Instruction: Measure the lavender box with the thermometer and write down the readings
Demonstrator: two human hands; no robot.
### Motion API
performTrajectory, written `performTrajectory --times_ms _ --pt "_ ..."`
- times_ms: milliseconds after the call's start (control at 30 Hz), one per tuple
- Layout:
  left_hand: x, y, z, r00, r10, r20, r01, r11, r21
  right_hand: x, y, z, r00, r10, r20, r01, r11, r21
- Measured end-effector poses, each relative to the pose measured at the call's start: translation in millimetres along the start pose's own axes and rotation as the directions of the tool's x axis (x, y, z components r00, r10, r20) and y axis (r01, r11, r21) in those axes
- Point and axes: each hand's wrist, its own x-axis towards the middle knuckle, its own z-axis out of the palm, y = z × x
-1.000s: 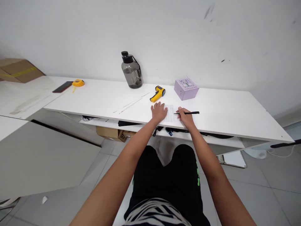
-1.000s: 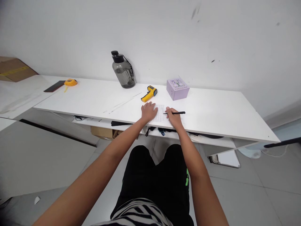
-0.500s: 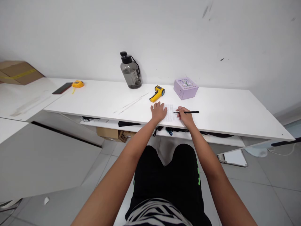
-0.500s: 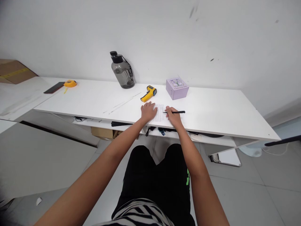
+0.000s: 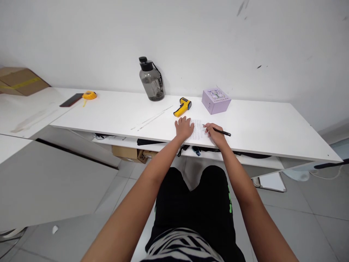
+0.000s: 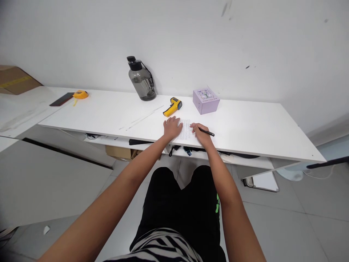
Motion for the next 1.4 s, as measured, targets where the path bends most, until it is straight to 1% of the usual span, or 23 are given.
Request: performTrajectory --times_ms 67,133,167,233,300,333,400,467,567,700,800,867,967,1067,1167,1400 --pt "0 0 0 1.0 0.004 -0.005 -0.004 1.0 -0.004 1 3 2 0.994 -0.088 -0.06 0.083 0.992 -0.092" --pt "0 -1 1 1.0 0.005 -0.009 -0.005 1.0 -0.011 1 7 7 0.967 -0.221 -0.128 0.183 0.948 -0.259" --pt "0 -1 1 1.0 0.005 -0.009 -0.005 1.0 -0.014 0 8 10 0.948 -0.287 -0.136 0.223 0.906 -0.359" --pt "1 -1 1 1.0 0.005 -0.009 -0.006 1.0 -0.016 -3 10 16 0.919 -0.382 -0.1 0.273 0.797 -0.539" --pt "1 -2 2 1.0 0.006 -0.011 -0.006 1.0 -0.014 -6 12 21 0.899 -0.435 -0.041 0.304 0.689 -0.658" --pt "1 -2 2 1.0 0.007 -0.013 -0.008 1.0 -0.014 -7 13 23 0.892 -0.452 -0.022 0.311 0.648 -0.695" --pt "1 -2 3 1.0 0.011 -0.015 -0.011 1.0 -0.016 -9 16 25 0.882 -0.471 -0.013 0.31 0.601 -0.736" --pt "1 -2 3 1.0 0.014 -0.017 -0.015 1.0 -0.022 -9 17 25 0.879 -0.476 -0.019 0.302 0.589 -0.749" --pt "0 -2 2 1.0 0.011 -0.015 -0.012 1.0 -0.025 -8 16 25 0.887 -0.461 -0.034 0.284 0.602 -0.746" --pt "-1 -1 1 1.0 0.006 -0.019 -0.007 1.0 -0.011 -6 12 27 0.914 -0.398 -0.078 0.211 0.631 -0.747" --pt "0 -1 0 1.0 0.001 -0.022 -0.001 1.0 -0.009 -4 12 27 0.934 -0.327 -0.145 0.13 0.687 -0.715" --pt "0 -2 0 1.0 0.001 -0.018 -0.001 1.0 -0.014 -2 14 26 0.942 -0.264 -0.205 0.065 0.746 -0.663" --pt "0 -3 1 1.0 0.002 -0.018 -0.002 1.0 -0.022 2 17 22 0.956 -0.113 -0.271 -0.059 0.83 -0.555" --pt "0 -3 0 1.0 0.003 -0.025 -0.004 1.0 -0.016 6 17 19 0.952 0.025 -0.304 -0.165 0.881 -0.444" --pt "0 -3 0 1.0 0.005 -0.026 -0.005 1.0 -0.009 6 17 18 0.95 0.055 -0.306 -0.18 0.9 -0.397" --pt "-1 -4 2 1.0 0.005 -0.023 -0.006 1.0 -0.017 5 17 18 0.952 0.038 -0.303 -0.149 0.923 -0.354"
